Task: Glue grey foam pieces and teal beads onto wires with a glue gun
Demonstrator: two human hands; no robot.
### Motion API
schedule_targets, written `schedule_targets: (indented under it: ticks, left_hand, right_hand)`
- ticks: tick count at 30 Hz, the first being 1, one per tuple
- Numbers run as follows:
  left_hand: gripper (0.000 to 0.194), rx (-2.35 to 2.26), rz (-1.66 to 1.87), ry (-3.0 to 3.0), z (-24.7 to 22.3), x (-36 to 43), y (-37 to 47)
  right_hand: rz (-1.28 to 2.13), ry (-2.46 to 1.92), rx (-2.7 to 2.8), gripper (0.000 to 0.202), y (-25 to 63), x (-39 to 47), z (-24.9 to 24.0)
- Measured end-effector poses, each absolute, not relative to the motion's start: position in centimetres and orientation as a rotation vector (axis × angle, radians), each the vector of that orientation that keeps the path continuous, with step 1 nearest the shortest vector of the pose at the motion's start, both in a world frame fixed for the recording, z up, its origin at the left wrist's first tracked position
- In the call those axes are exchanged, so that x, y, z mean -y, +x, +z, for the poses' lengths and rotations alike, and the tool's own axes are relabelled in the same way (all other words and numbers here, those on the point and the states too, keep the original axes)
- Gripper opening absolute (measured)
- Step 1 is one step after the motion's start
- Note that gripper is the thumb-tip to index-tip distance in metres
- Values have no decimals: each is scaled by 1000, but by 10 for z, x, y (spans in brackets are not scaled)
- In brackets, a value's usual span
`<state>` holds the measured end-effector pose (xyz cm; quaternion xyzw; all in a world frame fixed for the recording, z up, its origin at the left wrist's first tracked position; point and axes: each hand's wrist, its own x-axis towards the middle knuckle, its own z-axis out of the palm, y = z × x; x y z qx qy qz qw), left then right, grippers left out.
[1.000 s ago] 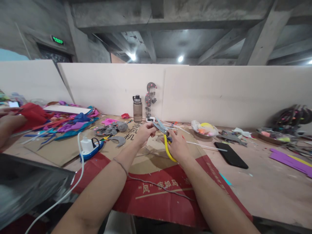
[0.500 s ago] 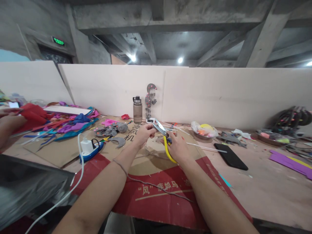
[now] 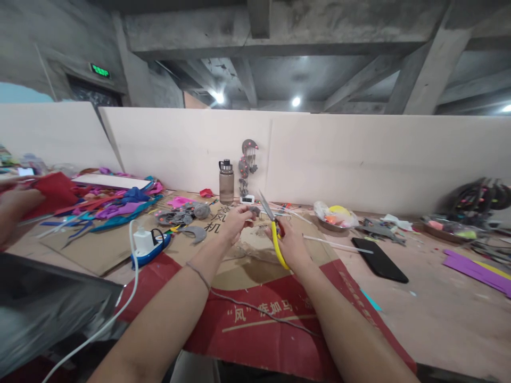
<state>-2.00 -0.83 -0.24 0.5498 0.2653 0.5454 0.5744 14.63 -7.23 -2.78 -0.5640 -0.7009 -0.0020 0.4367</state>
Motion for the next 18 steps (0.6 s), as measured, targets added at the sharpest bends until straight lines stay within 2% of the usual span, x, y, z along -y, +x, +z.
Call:
schedule_targets:
  ticks: [11,18]
  left_hand:
    - [29,-525,1264,1417,-3,8,-16]
    - [25,-546,1248,1488,-6,8,-17]
  right_hand:
    - [479,-1148,1415,37,145,63,-31]
    - [880,-1037,1129,50,137,62,-27]
